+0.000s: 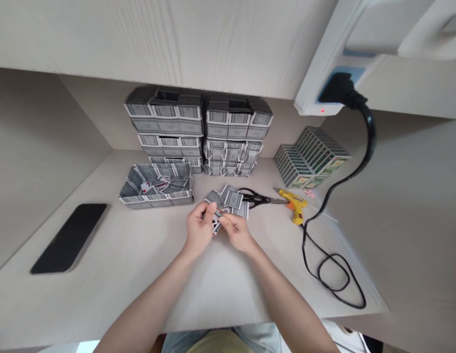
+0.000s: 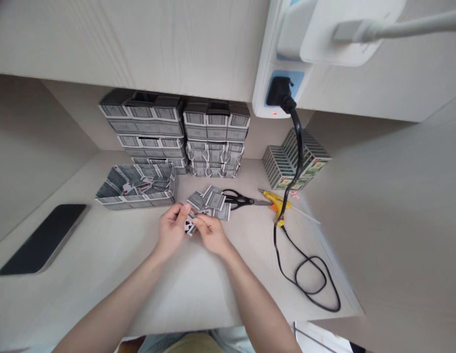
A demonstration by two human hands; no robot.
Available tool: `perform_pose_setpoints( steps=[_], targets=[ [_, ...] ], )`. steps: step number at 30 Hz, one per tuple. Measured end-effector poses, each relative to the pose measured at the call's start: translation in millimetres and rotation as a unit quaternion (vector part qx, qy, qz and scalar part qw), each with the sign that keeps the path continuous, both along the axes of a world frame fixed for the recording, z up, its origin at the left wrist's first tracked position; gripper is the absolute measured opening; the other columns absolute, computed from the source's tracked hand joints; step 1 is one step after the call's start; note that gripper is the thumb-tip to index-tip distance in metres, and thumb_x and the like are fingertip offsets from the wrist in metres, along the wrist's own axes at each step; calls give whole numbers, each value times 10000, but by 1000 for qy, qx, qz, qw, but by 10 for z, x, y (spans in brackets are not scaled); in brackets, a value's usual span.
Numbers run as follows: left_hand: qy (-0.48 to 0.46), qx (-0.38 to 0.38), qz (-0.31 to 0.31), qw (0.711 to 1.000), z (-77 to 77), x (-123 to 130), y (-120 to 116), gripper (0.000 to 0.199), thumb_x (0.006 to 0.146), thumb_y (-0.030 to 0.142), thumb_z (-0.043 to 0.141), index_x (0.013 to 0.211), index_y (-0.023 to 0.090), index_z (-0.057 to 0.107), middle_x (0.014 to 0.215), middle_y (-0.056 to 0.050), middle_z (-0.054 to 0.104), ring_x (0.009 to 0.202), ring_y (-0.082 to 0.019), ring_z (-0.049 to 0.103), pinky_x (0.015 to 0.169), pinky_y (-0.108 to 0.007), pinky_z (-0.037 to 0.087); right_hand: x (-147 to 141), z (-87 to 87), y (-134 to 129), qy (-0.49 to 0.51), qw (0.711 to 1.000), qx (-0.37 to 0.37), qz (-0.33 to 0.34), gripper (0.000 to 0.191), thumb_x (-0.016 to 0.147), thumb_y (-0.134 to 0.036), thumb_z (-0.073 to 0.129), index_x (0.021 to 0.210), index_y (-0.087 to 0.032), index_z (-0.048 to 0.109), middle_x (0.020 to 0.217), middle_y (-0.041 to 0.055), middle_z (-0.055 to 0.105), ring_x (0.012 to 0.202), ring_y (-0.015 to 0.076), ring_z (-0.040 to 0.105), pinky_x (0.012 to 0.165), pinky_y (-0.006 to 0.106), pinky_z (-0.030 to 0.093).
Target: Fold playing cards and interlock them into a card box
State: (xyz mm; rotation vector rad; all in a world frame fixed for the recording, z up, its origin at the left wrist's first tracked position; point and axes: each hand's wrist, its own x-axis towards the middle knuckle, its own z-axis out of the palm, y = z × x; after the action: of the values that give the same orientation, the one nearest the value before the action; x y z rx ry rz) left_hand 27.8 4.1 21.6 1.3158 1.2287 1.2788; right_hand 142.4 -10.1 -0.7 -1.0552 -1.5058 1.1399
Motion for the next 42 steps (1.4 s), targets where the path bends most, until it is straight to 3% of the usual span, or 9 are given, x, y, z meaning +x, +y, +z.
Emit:
perform_pose_setpoints(
  steps=[4,10,13,20,24,28,31,34,42],
  targets=[
    [-21,-17,-20,999,-38,-8,12,325,785,474,480,654,178,509,445,57,425,360,-78,387,335,-186,294,-14,23,-8,24,1000,-19,-4,405,822,-525,412,639,-189,545,601,3,583,583,145,548,594,272,449],
    [140,113,42,983,-50,-33,16,324,815,403,454,586,174,474,543,25,483,532,-95,460,498,-194,370,-38,72,-39,48,998,-36,-32,407,823,-508,427,612,-182,549,564,-1,587,546,136,553,562,259,449],
    [163,134,49,976,-40,-30,6,321,824,385,443,588,171,478,558,21,486,555,-96,460,527,-197,371,-30,63,-38,47,998,-35,-35,422,817,-510,438,593,-171,549,548,-1,576,544,131,545,549,252,446],
    [48,22,14,999,-29,-8,2,324,795,443,483,616,173,491,479,49,455,396,-72,403,368,-181,311,-66,65,-41,148,982,-118,2,384,766,-543,490,648,-181,538,519,-21,560,430,128,539,431,267,476],
    [-17,-26,13,999,-21,-8,31,314,788,469,481,689,176,530,470,64,468,310,-60,372,309,-186,284,-91,74,-20,160,981,-112,-14,300,717,-468,594,743,-172,556,595,-11,600,465,134,580,399,246,479],
    [-1,21,47,999,-40,-4,59,263,768,410,536,762,155,600,647,5,604,546,-96,551,498,-186,439,-71,46,19,152,978,-87,-117,282,677,-397,656,793,-176,526,655,-5,621,489,118,585,391,202,455],
    [17,62,23,998,-67,13,59,255,741,332,591,933,164,593,824,-34,652,730,-129,605,673,-233,488,-41,32,34,151,971,-56,-178,267,706,-379,635,831,-195,488,679,-11,620,500,109,579,434,206,473],
    [45,100,8,994,-81,23,44,350,746,278,593,1079,188,537,895,-47,655,793,-138,616,742,-278,501,-22,38,34,142,969,-40,-198,261,753,-381,583,914,-200,486,723,2,628,510,113,580,467,224,485],
    [116,123,6,986,-125,-11,45,344,802,282,514,1134,196,542,1069,-78,636,913,-178,623,801,-311,506,25,-12,50,62,978,-16,-197,327,807,-442,483,1022,-203,541,794,46,639,561,149,598,486,255,484]
  ],
)
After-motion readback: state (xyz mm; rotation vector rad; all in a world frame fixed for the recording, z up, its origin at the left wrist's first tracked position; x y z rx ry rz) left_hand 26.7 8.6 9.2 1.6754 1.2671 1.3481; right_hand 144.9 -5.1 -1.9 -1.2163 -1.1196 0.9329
